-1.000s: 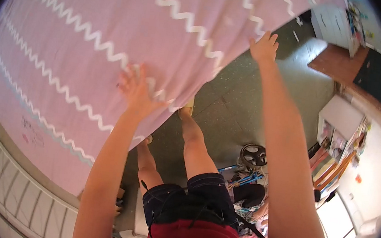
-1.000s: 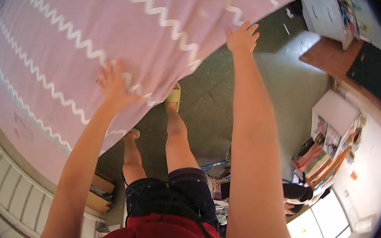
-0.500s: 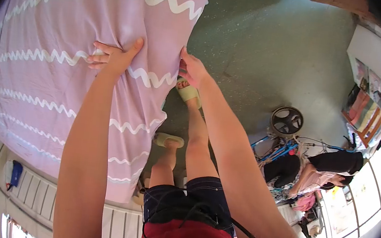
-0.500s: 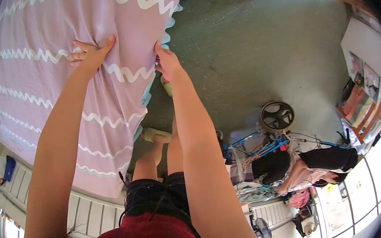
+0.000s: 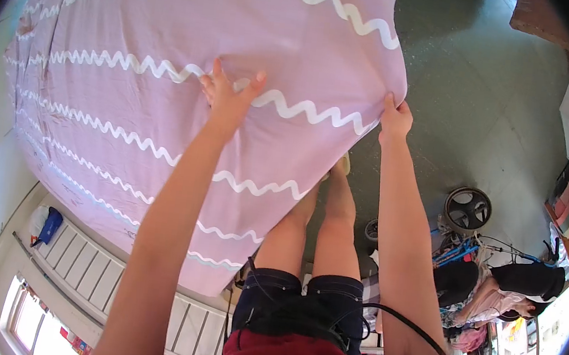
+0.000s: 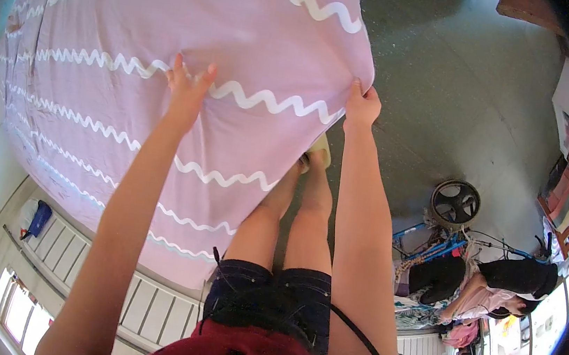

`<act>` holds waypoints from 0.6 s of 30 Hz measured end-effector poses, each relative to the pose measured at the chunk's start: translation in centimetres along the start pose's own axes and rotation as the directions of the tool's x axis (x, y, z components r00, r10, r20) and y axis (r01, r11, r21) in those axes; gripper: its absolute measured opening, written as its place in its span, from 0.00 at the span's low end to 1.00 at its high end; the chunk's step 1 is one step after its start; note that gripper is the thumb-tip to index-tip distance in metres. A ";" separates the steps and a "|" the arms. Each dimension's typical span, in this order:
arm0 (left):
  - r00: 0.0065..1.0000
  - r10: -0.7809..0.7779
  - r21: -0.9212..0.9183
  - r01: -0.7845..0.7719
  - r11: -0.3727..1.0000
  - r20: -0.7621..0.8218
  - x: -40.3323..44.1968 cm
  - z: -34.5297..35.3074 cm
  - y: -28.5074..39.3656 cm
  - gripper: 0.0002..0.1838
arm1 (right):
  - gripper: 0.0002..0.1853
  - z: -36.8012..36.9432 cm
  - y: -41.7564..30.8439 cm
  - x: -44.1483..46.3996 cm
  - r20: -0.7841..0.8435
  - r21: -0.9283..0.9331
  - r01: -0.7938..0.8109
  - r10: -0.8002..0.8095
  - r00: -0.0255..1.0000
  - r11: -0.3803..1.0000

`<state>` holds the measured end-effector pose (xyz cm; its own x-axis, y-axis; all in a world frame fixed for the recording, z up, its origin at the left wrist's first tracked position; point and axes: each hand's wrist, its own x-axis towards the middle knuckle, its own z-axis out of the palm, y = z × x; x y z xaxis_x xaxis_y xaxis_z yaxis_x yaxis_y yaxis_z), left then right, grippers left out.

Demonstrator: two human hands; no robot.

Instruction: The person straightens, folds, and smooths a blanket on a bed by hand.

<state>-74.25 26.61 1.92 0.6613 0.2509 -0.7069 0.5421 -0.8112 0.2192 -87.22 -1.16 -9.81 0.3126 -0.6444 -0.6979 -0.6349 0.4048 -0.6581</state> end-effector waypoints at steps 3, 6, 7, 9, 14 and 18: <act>0.971 0.212 -0.406 -0.237 0.883 -0.108 -1.7 -2.4 -2.2 0.71 | 0.24 3.7 -1.5 0.5 -0.254 -0.252 0.013 -0.079 0.964 0.968; 0.957 0.176 0.234 -0.121 0.965 -0.232 -0.8 -2.3 -2.4 0.76 | 0.42 9.8 -9.1 -3.8 -0.073 -0.515 0.510 -0.628 0.774 0.689; 0.978 0.137 0.295 -0.086 0.952 -0.157 -0.6 -1.2 -1.3 0.78 | 0.46 12.8 -12.2 -5.3 0.075 -0.491 0.641 -0.704 0.706 0.590; 0.963 0.266 0.471 -0.256 0.844 0.046 -2.1 0.6 0.4 0.82 | 0.49 17.6 -15.4 -6.6 0.233 -0.424 0.773 -0.768 0.597 0.472; 0.924 0.152 0.375 -0.288 0.881 0.352 -0.5 -1.1 1.1 0.83 | 0.64 24.8 -17.5 -6.4 0.420 -0.884 0.468 -0.411 0.809 0.017; 0.928 0.137 0.327 -0.256 0.910 0.347 0.1 -0.5 0.9 0.84 | 0.66 25.5 -19.4 -6.9 0.392 -0.919 0.393 -0.236 0.889 -0.047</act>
<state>-73.42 26.15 2.41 0.5078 -0.0615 -0.8593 0.1539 -0.9749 0.1607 -59.05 11.96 0.58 0.7049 -0.4141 -0.5759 -0.4963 -0.8680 0.0166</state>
